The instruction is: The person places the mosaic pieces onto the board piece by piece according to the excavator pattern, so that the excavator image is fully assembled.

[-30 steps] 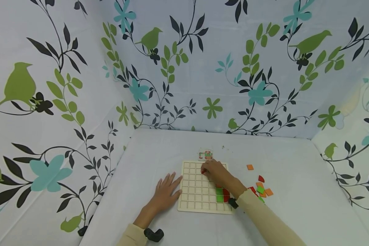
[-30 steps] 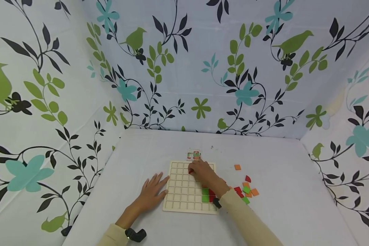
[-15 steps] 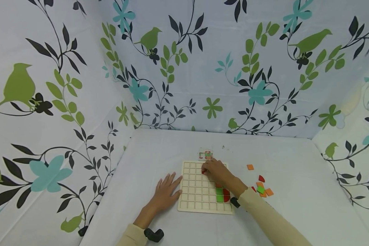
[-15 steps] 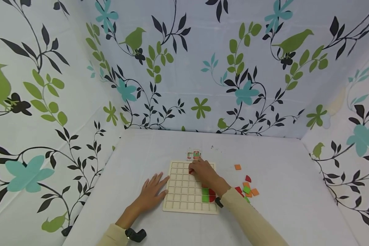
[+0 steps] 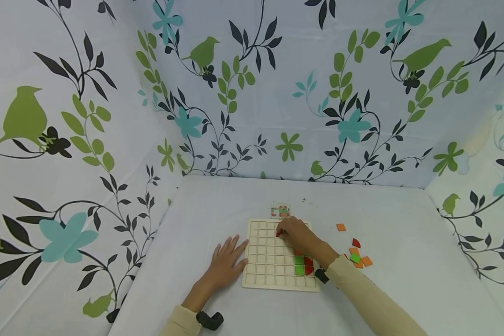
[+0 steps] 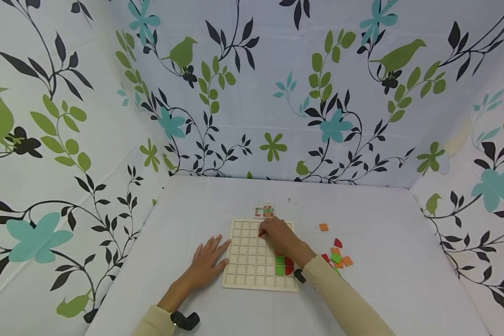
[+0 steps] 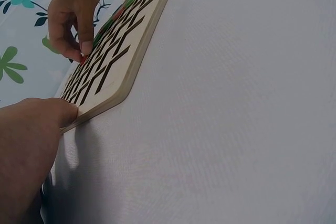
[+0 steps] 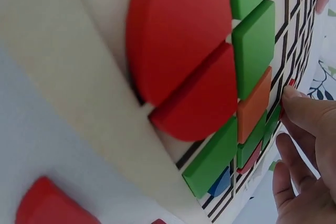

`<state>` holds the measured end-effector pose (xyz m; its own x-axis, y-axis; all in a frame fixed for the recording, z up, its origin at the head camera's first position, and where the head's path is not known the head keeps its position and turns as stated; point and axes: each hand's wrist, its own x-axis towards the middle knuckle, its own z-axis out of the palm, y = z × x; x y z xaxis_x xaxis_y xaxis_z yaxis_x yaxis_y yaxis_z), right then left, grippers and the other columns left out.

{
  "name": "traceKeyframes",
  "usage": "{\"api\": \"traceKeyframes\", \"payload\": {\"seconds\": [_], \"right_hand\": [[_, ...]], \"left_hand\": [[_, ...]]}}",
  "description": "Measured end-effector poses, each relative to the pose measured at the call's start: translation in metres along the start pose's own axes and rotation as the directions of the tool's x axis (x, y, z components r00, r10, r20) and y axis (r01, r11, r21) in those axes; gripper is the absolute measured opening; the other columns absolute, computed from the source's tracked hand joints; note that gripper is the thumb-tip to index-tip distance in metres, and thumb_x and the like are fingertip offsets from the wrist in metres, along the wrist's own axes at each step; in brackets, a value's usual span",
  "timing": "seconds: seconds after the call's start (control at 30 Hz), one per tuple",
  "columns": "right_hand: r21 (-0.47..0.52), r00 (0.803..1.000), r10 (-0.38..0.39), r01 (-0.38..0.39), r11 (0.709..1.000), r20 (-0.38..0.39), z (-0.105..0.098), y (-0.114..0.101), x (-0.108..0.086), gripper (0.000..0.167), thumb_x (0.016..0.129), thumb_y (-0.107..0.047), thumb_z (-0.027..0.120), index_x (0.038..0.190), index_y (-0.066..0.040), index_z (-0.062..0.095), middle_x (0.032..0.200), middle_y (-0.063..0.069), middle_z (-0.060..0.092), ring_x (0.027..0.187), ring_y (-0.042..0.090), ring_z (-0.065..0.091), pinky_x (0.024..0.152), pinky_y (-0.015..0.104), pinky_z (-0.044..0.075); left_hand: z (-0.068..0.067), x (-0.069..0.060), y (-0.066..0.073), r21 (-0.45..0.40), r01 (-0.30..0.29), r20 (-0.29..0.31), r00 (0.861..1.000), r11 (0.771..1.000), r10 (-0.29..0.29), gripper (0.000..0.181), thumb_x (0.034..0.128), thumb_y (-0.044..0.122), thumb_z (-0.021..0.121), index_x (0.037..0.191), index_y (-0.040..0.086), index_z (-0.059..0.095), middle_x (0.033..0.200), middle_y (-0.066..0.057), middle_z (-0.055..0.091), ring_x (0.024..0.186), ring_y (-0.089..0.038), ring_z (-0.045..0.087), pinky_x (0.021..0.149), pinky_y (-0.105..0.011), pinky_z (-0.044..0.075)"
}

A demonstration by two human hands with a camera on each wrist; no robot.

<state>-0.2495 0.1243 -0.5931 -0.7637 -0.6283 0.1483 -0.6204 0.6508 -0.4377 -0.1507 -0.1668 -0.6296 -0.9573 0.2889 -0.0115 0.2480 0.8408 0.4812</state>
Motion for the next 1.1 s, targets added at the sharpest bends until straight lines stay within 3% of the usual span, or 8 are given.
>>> {"api": "traceKeyframes", "payload": {"seconds": [0.1, 0.5, 0.67, 0.83, 0.9, 0.97, 1.03, 1.1], "right_hand": [[0.014, 1.000, -0.008, 0.008, 1.000, -0.002, 0.000, -0.001, 0.002, 0.008, 0.098, -0.008, 0.075, 0.105, -0.011, 0.076, 0.107, 0.003, 0.073, 0.109, 0.027, 0.064, 0.100, 0.049, 0.053], [-0.102, 1.000, -0.003, 0.001, 0.995, -0.024, 0.003, -0.006, -0.003, 0.011, 0.098, -0.016, 0.077, 0.109, -0.015, 0.077, 0.112, 0.001, 0.072, 0.113, 0.027, 0.062, 0.088, 0.047, 0.049], [-0.072, 0.999, -0.006, 0.003, 0.997, -0.046, 0.001, -0.009, -0.009, 0.011, 0.097, -0.016, 0.078, 0.108, -0.012, 0.078, 0.113, 0.004, 0.070, 0.109, 0.027, 0.062, 0.085, 0.048, 0.050], [-0.015, 0.989, 0.130, -0.131, 0.991, -0.073, -0.005, 0.007, -0.018, 0.016, 0.100, -0.020, 0.076, 0.113, -0.011, 0.076, 0.117, 0.006, 0.069, 0.110, 0.028, 0.063, 0.093, 0.054, 0.052], [-0.010, 0.961, 0.257, -0.259, 0.966, -0.101, -0.011, 0.018, -0.024, 0.020, 0.101, -0.024, 0.074, 0.116, -0.010, 0.074, 0.119, 0.009, 0.068, 0.110, 0.030, 0.062, 0.097, 0.057, 0.052], [-0.016, 0.909, 0.387, -0.394, 0.919, -0.154, -0.019, 0.030, -0.030, 0.024, 0.102, -0.025, 0.071, 0.118, -0.007, 0.072, 0.122, 0.015, 0.067, 0.112, 0.035, 0.061, 0.099, 0.059, 0.051], [0.004, 0.825, 0.519, -0.531, 0.847, -0.224, -0.028, 0.039, -0.039, 0.031, 0.101, -0.025, 0.071, 0.121, -0.002, 0.068, 0.125, 0.022, 0.063, 0.112, 0.040, 0.059, 0.099, 0.060, 0.050], [0.018, 0.743, 0.604, -0.626, 0.779, -0.288, -0.036, 0.049, -0.050, 0.039, 0.100, -0.025, 0.071, 0.124, 0.004, 0.063, 0.126, 0.028, 0.060, 0.112, 0.045, 0.056, 0.097, 0.060, 0.051]], "left_hand": [[-0.001, 0.000, -0.002, 0.004, 0.004, -0.001, 1.000, 1.000, -0.004, 0.058, 0.1081, 0.039, 0.055, 0.163, 0.023, 0.043, 0.173, -0.013, 0.029, 0.161, -0.041, 0.021, 0.125, -0.071, 0.014], [-0.001, -0.001, -0.001, 0.009, 0.007, -0.012, 1.000, 1.000, -0.007, 0.058, 0.1076, 0.038, 0.056, 0.162, 0.023, 0.045, 0.173, -0.013, 0.030, 0.161, -0.040, 0.021, 0.125, -0.070, 0.014], [-0.001, -0.001, 0.000, 0.013, 0.009, -0.011, 1.000, 1.000, -0.009, 0.058, 0.1075, 0.038, 0.057, 0.162, 0.024, 0.044, 0.173, -0.012, 0.030, 0.161, -0.040, 0.021, 0.125, -0.070, 0.014], [-0.002, -0.002, 0.000, 0.019, 0.009, -0.018, 1.000, 1.000, -0.009, 0.058, 0.1075, 0.038, 0.057, 0.162, 0.023, 0.044, 0.173, -0.013, 0.030, 0.161, -0.040, 0.021, 0.125, -0.070, 0.015], [-0.002, -0.002, 0.000, 0.022, 0.006, -0.017, 1.000, 1.000, -0.005, 0.058, 0.1076, 0.038, 0.056, 0.163, 0.023, 0.044, 0.173, -0.013, 0.030, 0.161, -0.041, 0.021, 0.125, -0.070, 0.015], [-0.002, -0.002, 0.000, 0.018, 0.000, -0.018, 1.000, 1.000, 0.001, 0.058, 0.1078, 0.038, 0.056, 0.163, 0.023, 0.043, 0.173, -0.014, 0.030, 0.161, -0.041, 0.022, 0.125, -0.070, 0.015], [-0.002, -0.001, 0.001, 0.020, -0.003, -0.017, 1.000, 1.000, 0.003, 0.058, 0.1079, 0.038, 0.056, 0.163, 0.023, 0.043, 0.173, -0.014, 0.030, 0.161, -0.041, 0.022, 0.125, -0.070, 0.015], [-0.002, -0.002, 0.001, 0.023, -0.003, -0.018, 1.000, 1.000, 0.003, 0.058, 0.1078, 0.038, 0.056, 0.163, 0.023, 0.043, 0.173, -0.014, 0.030, 0.161, -0.041, 0.022, 0.125, -0.070, 0.016]]}}
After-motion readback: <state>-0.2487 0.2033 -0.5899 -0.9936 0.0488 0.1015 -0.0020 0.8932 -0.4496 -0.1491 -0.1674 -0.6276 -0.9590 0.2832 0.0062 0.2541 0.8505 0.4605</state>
